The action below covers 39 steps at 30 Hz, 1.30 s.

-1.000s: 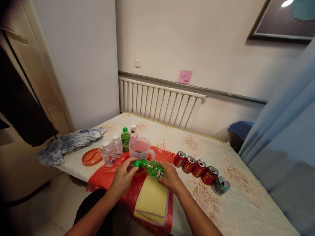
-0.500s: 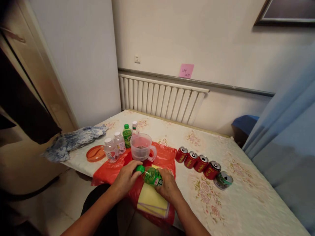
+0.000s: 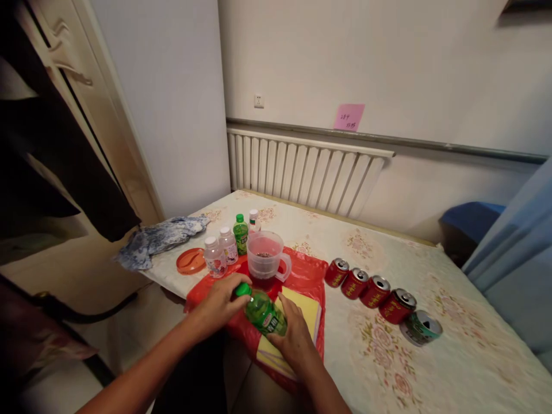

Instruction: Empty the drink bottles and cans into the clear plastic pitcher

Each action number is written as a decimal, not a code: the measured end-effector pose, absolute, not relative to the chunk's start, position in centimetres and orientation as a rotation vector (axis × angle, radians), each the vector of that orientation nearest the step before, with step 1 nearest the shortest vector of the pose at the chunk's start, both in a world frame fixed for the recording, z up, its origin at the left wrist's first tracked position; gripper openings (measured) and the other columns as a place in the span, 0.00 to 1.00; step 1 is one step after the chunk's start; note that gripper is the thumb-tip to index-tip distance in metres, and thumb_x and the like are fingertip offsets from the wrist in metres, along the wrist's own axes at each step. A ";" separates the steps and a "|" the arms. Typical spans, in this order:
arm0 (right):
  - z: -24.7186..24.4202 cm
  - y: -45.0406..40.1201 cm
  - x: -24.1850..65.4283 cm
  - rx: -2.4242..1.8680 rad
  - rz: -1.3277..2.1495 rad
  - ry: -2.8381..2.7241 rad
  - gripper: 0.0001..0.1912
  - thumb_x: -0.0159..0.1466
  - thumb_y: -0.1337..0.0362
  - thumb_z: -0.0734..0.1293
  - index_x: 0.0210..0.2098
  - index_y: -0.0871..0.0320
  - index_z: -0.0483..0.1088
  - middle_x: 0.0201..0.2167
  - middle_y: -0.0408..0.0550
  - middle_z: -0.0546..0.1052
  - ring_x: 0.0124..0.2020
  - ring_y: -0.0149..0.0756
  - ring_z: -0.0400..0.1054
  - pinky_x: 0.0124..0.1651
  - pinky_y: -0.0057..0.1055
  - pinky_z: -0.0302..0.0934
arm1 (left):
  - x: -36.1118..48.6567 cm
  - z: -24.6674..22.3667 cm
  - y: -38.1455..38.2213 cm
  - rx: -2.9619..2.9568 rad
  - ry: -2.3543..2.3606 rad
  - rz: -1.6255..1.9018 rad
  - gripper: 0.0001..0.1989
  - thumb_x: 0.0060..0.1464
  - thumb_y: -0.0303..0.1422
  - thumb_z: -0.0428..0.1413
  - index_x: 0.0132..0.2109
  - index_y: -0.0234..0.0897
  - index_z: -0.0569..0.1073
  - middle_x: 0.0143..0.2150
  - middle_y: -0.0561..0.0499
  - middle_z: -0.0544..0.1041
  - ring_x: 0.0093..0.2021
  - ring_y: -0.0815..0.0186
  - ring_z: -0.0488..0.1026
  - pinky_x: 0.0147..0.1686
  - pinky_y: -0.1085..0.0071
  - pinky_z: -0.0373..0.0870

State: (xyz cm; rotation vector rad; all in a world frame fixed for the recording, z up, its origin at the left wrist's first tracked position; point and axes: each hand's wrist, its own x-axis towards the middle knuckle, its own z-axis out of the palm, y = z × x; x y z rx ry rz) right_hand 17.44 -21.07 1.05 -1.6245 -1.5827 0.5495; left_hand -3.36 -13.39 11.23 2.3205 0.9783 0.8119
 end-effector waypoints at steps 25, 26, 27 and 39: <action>-5.9 -24.7 20.3 -1.786 0.693 -1.459 0.32 0.53 0.63 0.65 0.59 0.57 0.65 0.61 0.53 0.65 0.62 0.46 0.60 0.64 0.41 0.54 | -14.9 11.4 -1.5 2.531 1.754 0.535 0.18 0.55 0.32 0.50 0.52 0.35 0.70 0.50 0.42 0.76 0.48 0.55 0.73 0.46 0.65 0.67; -5.9 -24.8 20.3 -1.791 0.696 -1.461 0.32 0.53 0.63 0.65 0.59 0.57 0.65 0.61 0.52 0.65 0.62 0.45 0.60 0.64 0.41 0.54 | -14.8 11.4 -1.4 2.517 1.765 0.545 0.19 0.55 0.32 0.51 0.54 0.35 0.70 0.52 0.41 0.75 0.50 0.54 0.73 0.47 0.65 0.67; -5.9 -24.8 20.2 -1.797 0.699 -1.459 0.32 0.53 0.63 0.65 0.59 0.57 0.65 0.61 0.52 0.65 0.61 0.45 0.60 0.64 0.41 0.54 | -14.8 11.3 -1.3 2.503 1.772 0.555 0.20 0.55 0.33 0.51 0.55 0.35 0.69 0.54 0.41 0.74 0.51 0.54 0.73 0.48 0.65 0.67; -5.8 -25.3 20.0 -1.805 0.730 -1.416 0.30 0.52 0.63 0.66 0.56 0.57 0.67 0.58 0.52 0.70 0.58 0.47 0.65 0.63 0.41 0.57 | -15.9 6.6 -1.3 2.145 1.851 0.786 0.37 0.53 0.47 0.56 0.64 0.33 0.55 0.53 0.39 0.73 0.52 0.53 0.72 0.49 0.63 0.66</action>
